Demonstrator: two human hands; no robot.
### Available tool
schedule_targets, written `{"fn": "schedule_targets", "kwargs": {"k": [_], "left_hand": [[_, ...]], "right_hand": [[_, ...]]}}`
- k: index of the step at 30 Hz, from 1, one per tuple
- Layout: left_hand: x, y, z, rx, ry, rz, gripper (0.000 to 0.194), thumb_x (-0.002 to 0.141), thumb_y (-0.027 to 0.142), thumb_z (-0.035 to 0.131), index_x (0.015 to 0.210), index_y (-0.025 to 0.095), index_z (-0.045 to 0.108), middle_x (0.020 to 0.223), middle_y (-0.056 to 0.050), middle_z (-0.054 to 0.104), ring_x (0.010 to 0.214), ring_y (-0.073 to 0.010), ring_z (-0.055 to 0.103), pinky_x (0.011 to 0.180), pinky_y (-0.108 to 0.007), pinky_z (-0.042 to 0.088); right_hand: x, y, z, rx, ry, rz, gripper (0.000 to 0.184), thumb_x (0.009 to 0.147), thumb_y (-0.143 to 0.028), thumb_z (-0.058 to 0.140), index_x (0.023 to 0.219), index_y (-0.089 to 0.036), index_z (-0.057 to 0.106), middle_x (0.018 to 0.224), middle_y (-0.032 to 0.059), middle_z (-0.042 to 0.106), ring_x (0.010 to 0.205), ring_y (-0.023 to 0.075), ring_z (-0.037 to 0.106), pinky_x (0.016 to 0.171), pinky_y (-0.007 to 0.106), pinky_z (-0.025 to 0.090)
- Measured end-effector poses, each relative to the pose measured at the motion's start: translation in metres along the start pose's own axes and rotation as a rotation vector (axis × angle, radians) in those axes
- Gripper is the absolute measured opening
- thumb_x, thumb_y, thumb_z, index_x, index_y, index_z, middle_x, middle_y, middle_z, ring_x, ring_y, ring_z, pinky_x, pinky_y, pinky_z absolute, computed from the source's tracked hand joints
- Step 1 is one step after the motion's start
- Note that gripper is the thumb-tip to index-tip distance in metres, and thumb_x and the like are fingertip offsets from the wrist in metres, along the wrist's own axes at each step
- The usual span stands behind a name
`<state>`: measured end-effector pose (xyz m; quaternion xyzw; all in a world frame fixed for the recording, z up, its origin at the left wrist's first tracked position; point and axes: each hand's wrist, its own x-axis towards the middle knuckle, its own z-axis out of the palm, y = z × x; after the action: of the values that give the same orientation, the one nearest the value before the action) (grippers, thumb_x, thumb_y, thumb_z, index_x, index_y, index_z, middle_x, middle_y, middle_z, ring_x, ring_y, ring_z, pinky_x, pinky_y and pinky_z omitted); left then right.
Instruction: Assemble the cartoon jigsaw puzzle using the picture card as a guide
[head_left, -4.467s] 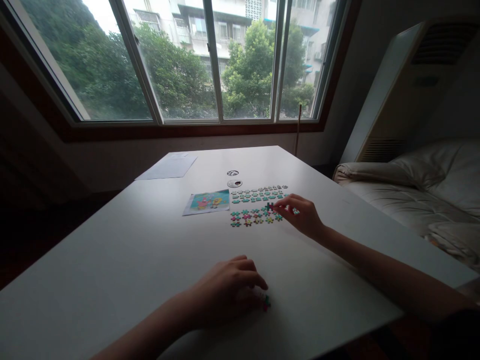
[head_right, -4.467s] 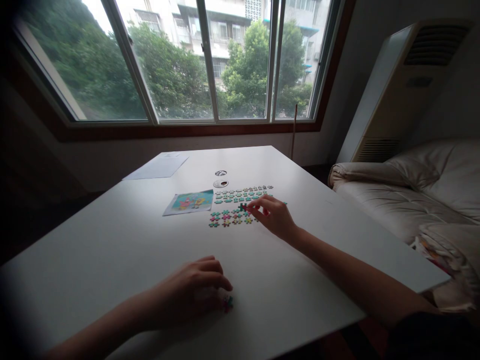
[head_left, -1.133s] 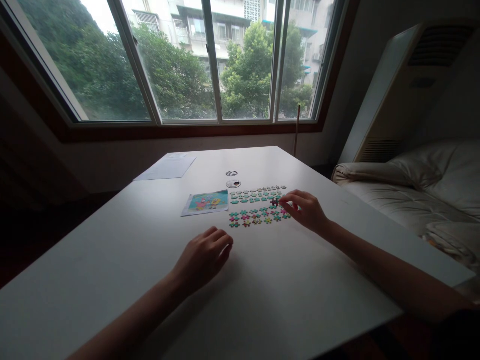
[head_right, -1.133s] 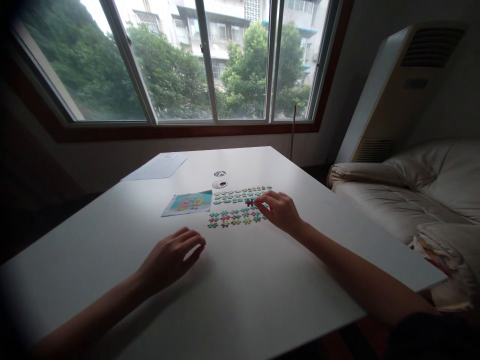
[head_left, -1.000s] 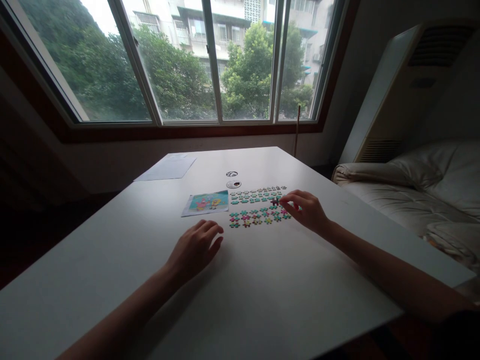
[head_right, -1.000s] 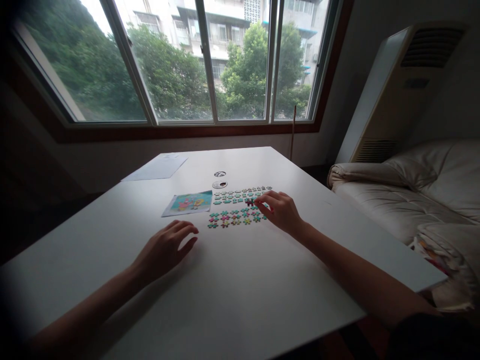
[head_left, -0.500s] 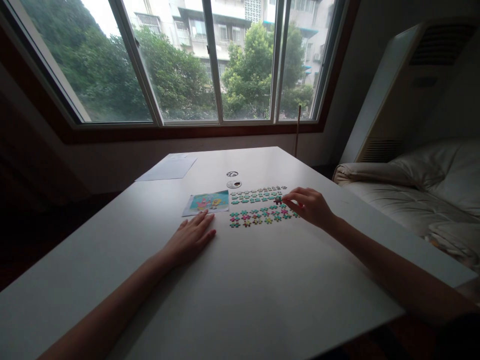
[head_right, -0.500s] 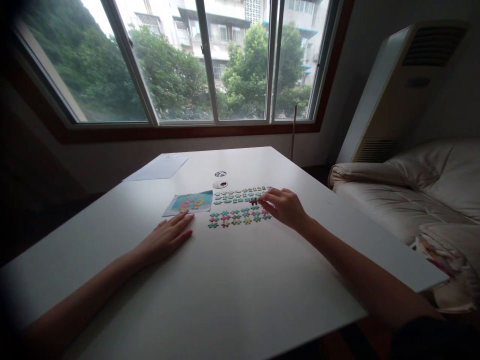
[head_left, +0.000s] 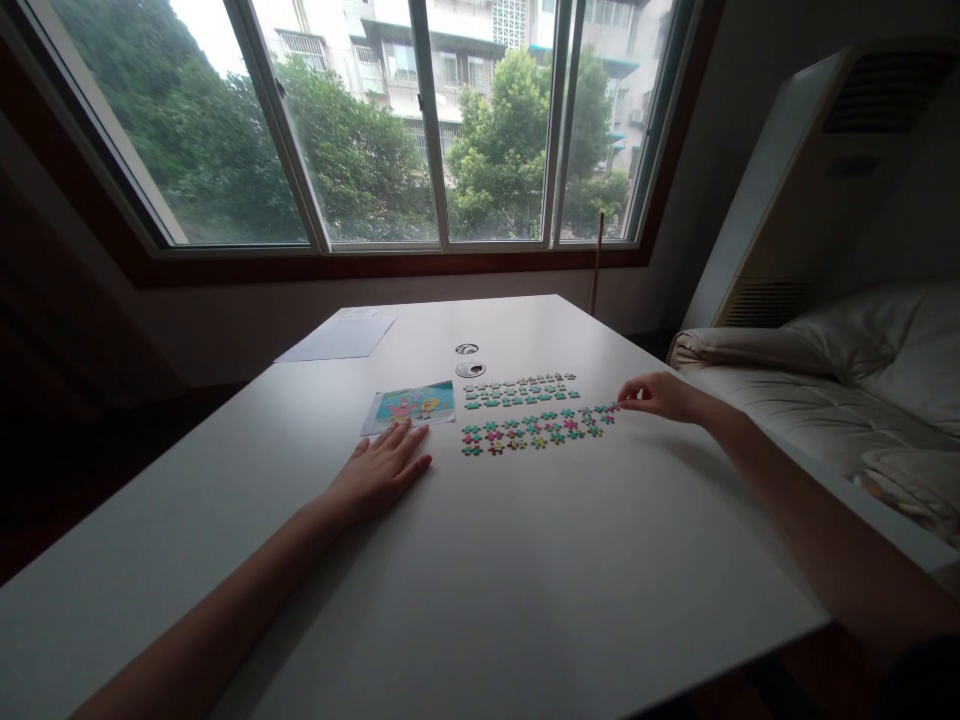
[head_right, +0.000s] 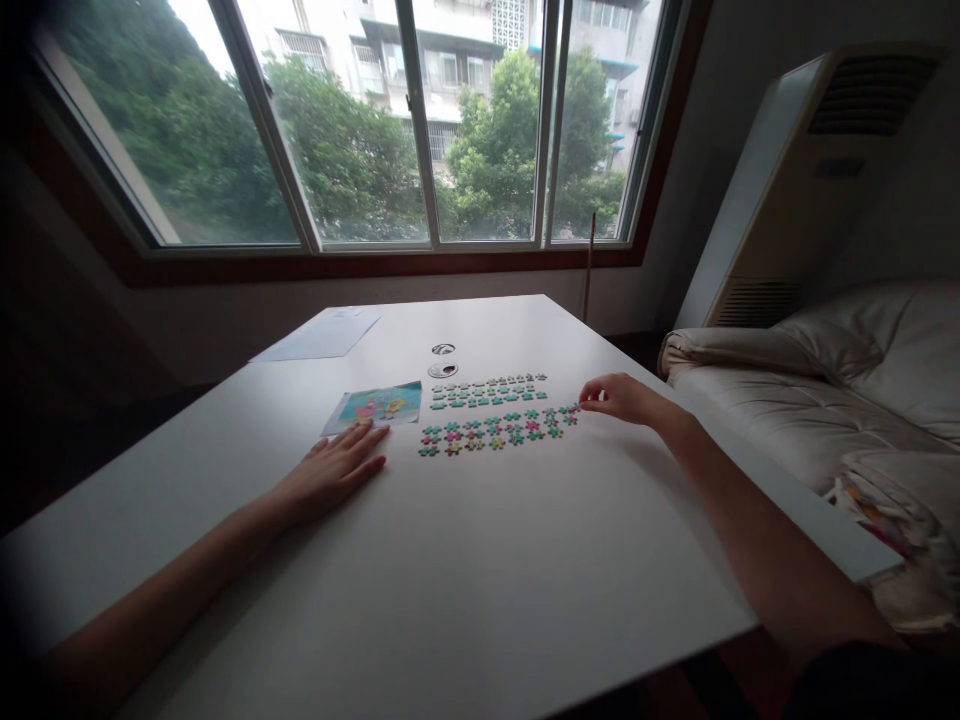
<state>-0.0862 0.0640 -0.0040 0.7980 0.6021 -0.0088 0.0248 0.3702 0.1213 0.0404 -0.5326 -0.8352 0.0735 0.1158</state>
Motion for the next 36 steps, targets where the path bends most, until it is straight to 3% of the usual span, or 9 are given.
{"fn": "schedule_targets", "kwargs": {"k": [5, 10, 15, 19, 22, 25, 30, 33, 36], "left_hand": [[0.001, 0.003, 0.001, 0.016, -0.005, -0.024, 0.059, 0.092, 0.053, 0.018, 0.143, 0.022, 0.02, 0.148, -0.011, 0.012, 0.135, -0.0288, 0.015, 0.102, -0.053, 0.019], [0.0, 0.004, 0.0, 0.019, -0.01, -0.035, 0.059, 0.092, 0.053, 0.018, 0.143, 0.022, 0.019, 0.149, -0.01, 0.011, 0.135, -0.0282, 0.014, 0.103, -0.052, 0.018], [-0.002, 0.005, -0.003, 0.021, -0.016, -0.039, 0.059, 0.092, 0.054, 0.018, 0.143, 0.024, 0.018, 0.149, -0.009, 0.011, 0.135, -0.0276, 0.013, 0.103, -0.052, 0.017], [-0.007, 0.012, -0.008, 0.029, -0.021, -0.058, 0.059, 0.092, 0.053, 0.015, 0.143, 0.024, 0.017, 0.149, -0.012, 0.01, 0.135, -0.0293, 0.012, 0.102, -0.054, 0.019], [-0.015, 0.019, -0.012, 0.038, -0.028, -0.074, 0.059, 0.093, 0.053, 0.015, 0.143, 0.023, 0.017, 0.148, -0.016, 0.011, 0.134, -0.0316, 0.013, 0.1, -0.056, 0.021], [-0.029, 0.025, -0.016, 0.051, -0.039, -0.072, 0.06, 0.092, 0.053, 0.017, 0.143, 0.021, 0.018, 0.147, -0.018, 0.015, 0.133, -0.0337, 0.018, 0.098, -0.055, 0.024], [-0.072, 0.033, -0.02, 0.076, -0.051, -0.009, 0.061, 0.09, 0.053, 0.027, 0.141, 0.018, 0.028, 0.144, -0.017, 0.027, 0.13, -0.0341, 0.027, 0.097, -0.051, 0.03], [-0.107, 0.042, -0.02, 0.087, -0.046, 0.084, 0.055, 0.09, 0.049, 0.034, 0.138, 0.022, 0.035, 0.14, -0.015, 0.035, 0.126, -0.0342, 0.035, 0.096, -0.051, 0.033], [-0.134, 0.05, -0.025, 0.037, -0.074, 0.241, 0.055, 0.087, 0.049, 0.044, 0.138, 0.033, 0.032, 0.14, -0.006, 0.038, 0.121, -0.0327, 0.043, 0.095, -0.048, 0.039]], "right_hand": [[0.0, 0.03, 0.005, 0.063, -0.11, 0.081, 0.037, 0.073, -0.049, 0.053, 0.084, -0.017, 0.069, 0.078, 0.0064, 0.068, 0.064, 0.0155, 0.058, 0.06, 0.024, 0.042], [0.002, 0.034, 0.01, 0.081, -0.191, 0.131, 0.047, 0.072, -0.056, 0.051, 0.088, -0.015, 0.069, 0.073, 0.0074, 0.068, 0.065, 0.0187, 0.059, 0.061, 0.027, 0.043], [-0.003, 0.038, 0.003, 0.01, -0.228, 0.153, 0.064, 0.063, -0.063, 0.056, 0.106, -0.018, 0.065, 0.107, 0.0112, 0.064, 0.094, 0.0281, 0.059, 0.081, 0.034, 0.045], [-0.009, 0.042, 0.001, -0.069, -0.363, 0.16, 0.1, 0.056, -0.071, 0.057, 0.135, -0.013, 0.04, 0.139, 0.0153, 0.037, 0.127, 0.0332, 0.034, 0.106, 0.04, 0.028], [-0.012, 0.04, 0.002, -0.105, -0.484, 0.191, 0.116, 0.054, -0.075, 0.054, 0.142, -0.006, 0.02, 0.148, 0.0165, 0.017, 0.136, 0.0314, 0.015, 0.111, 0.038, 0.017], [-0.014, 0.036, 0.003, -0.117, -0.534, 0.214, 0.122, 0.055, -0.077, 0.051, 0.143, -0.003, 0.01, 0.149, 0.0177, 0.009, 0.137, 0.0299, 0.007, 0.112, 0.037, 0.012], [-0.016, 0.029, -0.001, -0.1, -0.547, 0.227, 0.124, 0.053, -0.076, 0.053, 0.143, -0.003, 0.009, 0.149, 0.0183, 0.007, 0.137, 0.0313, 0.006, 0.112, 0.038, 0.01], [-0.018, 0.029, -0.004, -0.093, -0.544, 0.221, 0.127, 0.052, -0.076, 0.054, 0.142, 0.0, 0.009, 0.148, 0.02, 0.006, 0.136, 0.032, 0.006, 0.112, 0.038, 0.01], [-0.02, 0.033, -0.005, -0.08, -0.524, 0.205, 0.125, 0.051, -0.076, 0.054, 0.143, -0.002, 0.012, 0.148, 0.0198, 0.011, 0.136, 0.0328, 0.01, 0.112, 0.04, 0.012]]}}
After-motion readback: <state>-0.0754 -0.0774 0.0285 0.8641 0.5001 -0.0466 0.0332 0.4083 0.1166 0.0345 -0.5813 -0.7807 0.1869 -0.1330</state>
